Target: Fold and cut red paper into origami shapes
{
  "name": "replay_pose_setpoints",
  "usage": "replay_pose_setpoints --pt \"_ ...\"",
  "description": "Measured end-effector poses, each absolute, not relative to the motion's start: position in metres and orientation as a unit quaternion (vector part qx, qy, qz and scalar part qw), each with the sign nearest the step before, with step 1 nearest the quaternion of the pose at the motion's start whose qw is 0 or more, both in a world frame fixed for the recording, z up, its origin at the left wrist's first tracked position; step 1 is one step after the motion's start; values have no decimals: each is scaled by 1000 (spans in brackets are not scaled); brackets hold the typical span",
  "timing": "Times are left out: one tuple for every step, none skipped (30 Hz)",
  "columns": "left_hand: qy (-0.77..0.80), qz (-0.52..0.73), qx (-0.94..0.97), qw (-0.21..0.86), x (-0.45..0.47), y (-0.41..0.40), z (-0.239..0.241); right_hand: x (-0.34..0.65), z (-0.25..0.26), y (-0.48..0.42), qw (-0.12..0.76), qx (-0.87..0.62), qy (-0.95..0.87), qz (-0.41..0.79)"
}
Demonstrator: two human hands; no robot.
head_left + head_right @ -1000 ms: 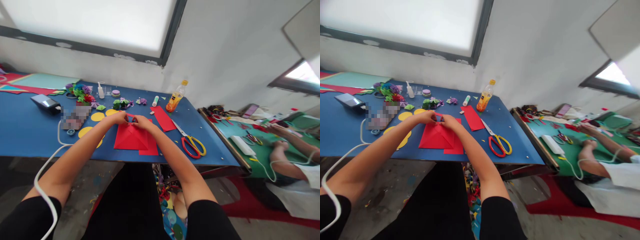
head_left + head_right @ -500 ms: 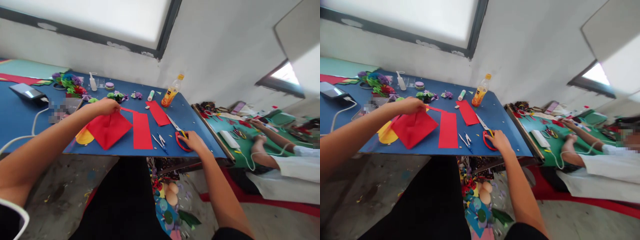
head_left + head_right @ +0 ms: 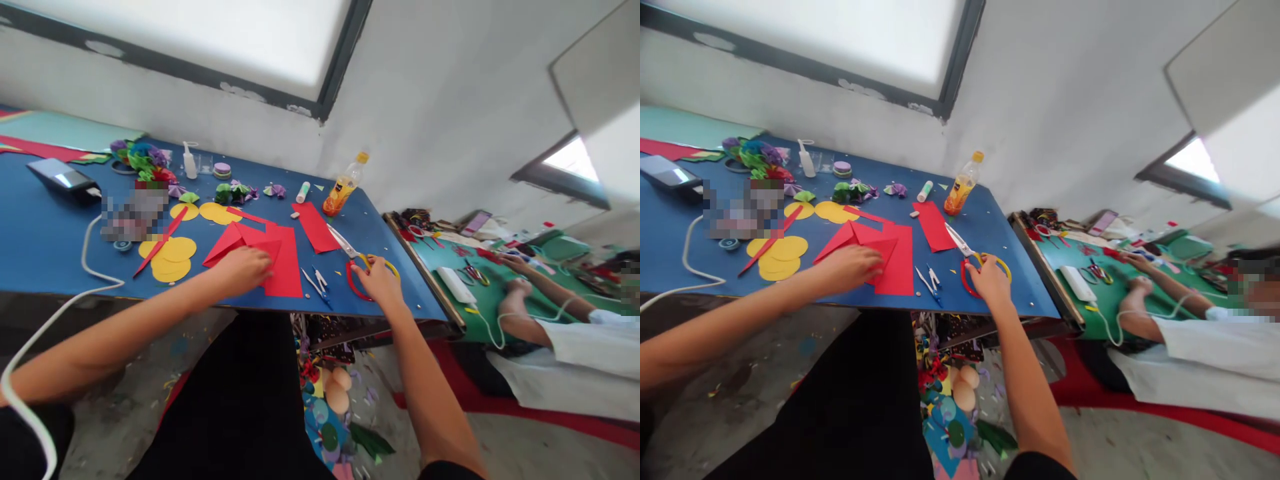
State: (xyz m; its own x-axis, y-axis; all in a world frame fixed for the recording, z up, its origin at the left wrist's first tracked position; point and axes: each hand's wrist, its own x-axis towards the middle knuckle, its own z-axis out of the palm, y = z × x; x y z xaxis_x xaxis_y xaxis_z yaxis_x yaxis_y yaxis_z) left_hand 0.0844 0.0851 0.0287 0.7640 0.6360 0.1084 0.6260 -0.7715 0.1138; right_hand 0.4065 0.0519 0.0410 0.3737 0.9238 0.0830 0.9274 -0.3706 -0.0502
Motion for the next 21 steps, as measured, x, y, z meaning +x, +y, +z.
replay_pose_setpoints --pt "339 71 937 39 80 71 22 401 43 52 64 -820 -568 -33" --pt "345 85 934 41 76 59 15 393 45 54 88 -810 -578 -49" --pt "353 94 930 38 75 47 10 384 48 57 111 -798 -589 -66" --pt "363 99 926 34 75 38 4 371 51 62 133 -785 -599 -82" --pt "372 102 922 31 77 31 0 356 54 67 146 -775 -608 -91" --pt "381 102 919 28 80 27 -3 339 56 72 152 -767 -617 -92" --pt "389 101 915 24 84 24 -6 320 57 78 158 -755 -630 -92" --pt "397 101 912 19 87 22 -8 301 57 84 159 -747 -640 -90" --pt "405 101 909 11 91 21 -10 282 55 89 156 -742 -646 -88" --pt "413 100 905 4 94 20 -11 264 52 95 148 -735 -657 -84" --pt "422 100 901 -4 96 20 -12 248 48 99 138 -727 -669 -76" --pt "429 99 898 -10 98 19 -12 235 44 103 130 -721 -677 -67" --pt "432 98 896 -14 99 19 -13 225 39 105 123 -718 -682 -61" --pt "434 99 895 -16 99 18 -13 217 35 107 117 -717 -685 -55" --pt "433 102 895 -17 99 18 -13 212 32 108 112 -716 -687 -52" --pt "431 106 896 -18 98 18 -13 209 29 108 107 -716 -688 -51" --pt "427 110 897 -18 98 18 -13 207 27 107 103 -715 -690 -52" --pt "423 113 899 -17 97 19 -13 205 25 107 101 -712 -692 -55" --pt "420 115 900 -16 97 19 -13 205 24 107 101 -709 -696 -61" --pt "417 115 902 -14 96 20 -13 204 23 107 102 -704 -699 -68" --pt "415 116 902 -13 96 20 -13 203 21 108 104 -700 -702 -76"
